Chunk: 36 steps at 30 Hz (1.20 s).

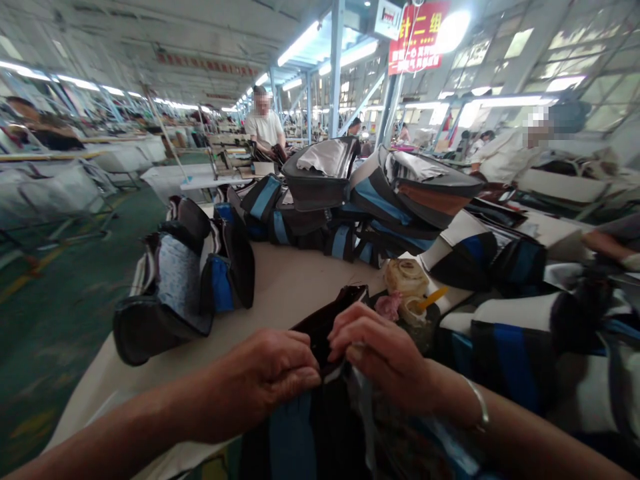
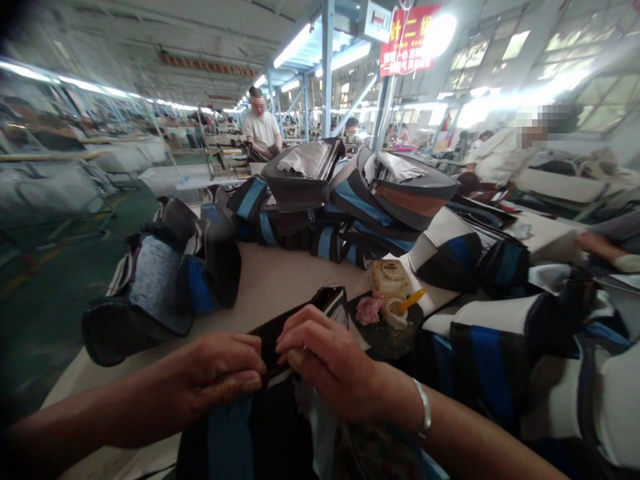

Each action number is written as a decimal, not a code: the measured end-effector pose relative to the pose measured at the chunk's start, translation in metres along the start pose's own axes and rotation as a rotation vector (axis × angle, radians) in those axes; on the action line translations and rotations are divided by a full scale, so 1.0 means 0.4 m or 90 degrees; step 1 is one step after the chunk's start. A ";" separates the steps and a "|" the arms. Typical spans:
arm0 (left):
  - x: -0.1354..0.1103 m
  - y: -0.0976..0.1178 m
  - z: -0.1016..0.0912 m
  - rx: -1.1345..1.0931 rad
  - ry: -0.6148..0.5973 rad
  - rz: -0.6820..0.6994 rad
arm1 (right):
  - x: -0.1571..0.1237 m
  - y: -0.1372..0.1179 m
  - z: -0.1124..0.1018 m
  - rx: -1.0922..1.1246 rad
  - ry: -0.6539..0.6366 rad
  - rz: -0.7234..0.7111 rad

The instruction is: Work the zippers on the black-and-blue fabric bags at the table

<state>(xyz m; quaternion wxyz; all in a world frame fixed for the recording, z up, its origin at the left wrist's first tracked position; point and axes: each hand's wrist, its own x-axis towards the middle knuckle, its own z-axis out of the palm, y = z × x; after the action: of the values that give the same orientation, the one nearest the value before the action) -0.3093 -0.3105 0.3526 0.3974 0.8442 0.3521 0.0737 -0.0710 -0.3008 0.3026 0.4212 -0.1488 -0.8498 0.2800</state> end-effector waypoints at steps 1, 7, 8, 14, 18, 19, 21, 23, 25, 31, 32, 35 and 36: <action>-0.001 0.002 0.001 0.010 0.008 0.011 | 0.006 0.006 -0.008 0.016 -0.011 0.043; -0.002 -0.011 0.014 0.106 0.034 0.041 | 0.037 0.042 -0.011 -0.038 -0.198 -0.022; 0.000 -0.018 0.017 0.130 0.045 0.049 | 0.039 0.046 -0.004 -0.054 -0.181 -0.048; 0.014 -0.069 -0.013 0.198 0.085 0.098 | 0.049 0.108 -0.014 -0.037 -0.177 -0.003; -0.002 -0.120 -0.115 0.221 0.093 0.087 | 0.024 0.198 -0.089 -0.208 -0.283 0.175; -0.010 -0.130 -0.144 0.211 0.074 0.073 | 0.013 0.213 -0.104 -0.241 -0.295 0.191; -0.026 -0.135 -0.192 0.191 0.067 0.042 | -0.003 0.224 -0.114 -0.265 -0.313 0.201; -0.031 -0.117 -0.209 0.203 0.144 0.009 | -0.009 0.209 -0.099 -0.299 -0.310 0.208; -0.015 -0.082 -0.183 0.252 0.255 -0.011 | -0.001 0.178 -0.065 -0.333 -0.295 0.211; 0.120 -0.035 0.032 0.300 0.254 0.023 | 0.075 0.118 0.007 -0.342 -0.312 0.232; 0.139 -0.041 0.055 0.258 0.270 0.023 | 0.088 0.117 -0.001 -0.318 -0.329 0.244; 0.179 -0.071 0.073 0.129 0.345 0.026 | 0.111 0.116 -0.064 -0.233 -0.391 0.290; 0.187 -0.082 0.066 0.101 0.375 0.021 | 0.111 0.114 -0.094 -0.194 -0.402 0.311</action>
<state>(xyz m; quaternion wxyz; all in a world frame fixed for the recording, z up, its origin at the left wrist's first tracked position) -0.2608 -0.2637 0.2997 0.2099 0.8205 0.4431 0.2940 -0.0670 -0.2296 0.3216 0.0352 -0.3132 -0.9085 0.2744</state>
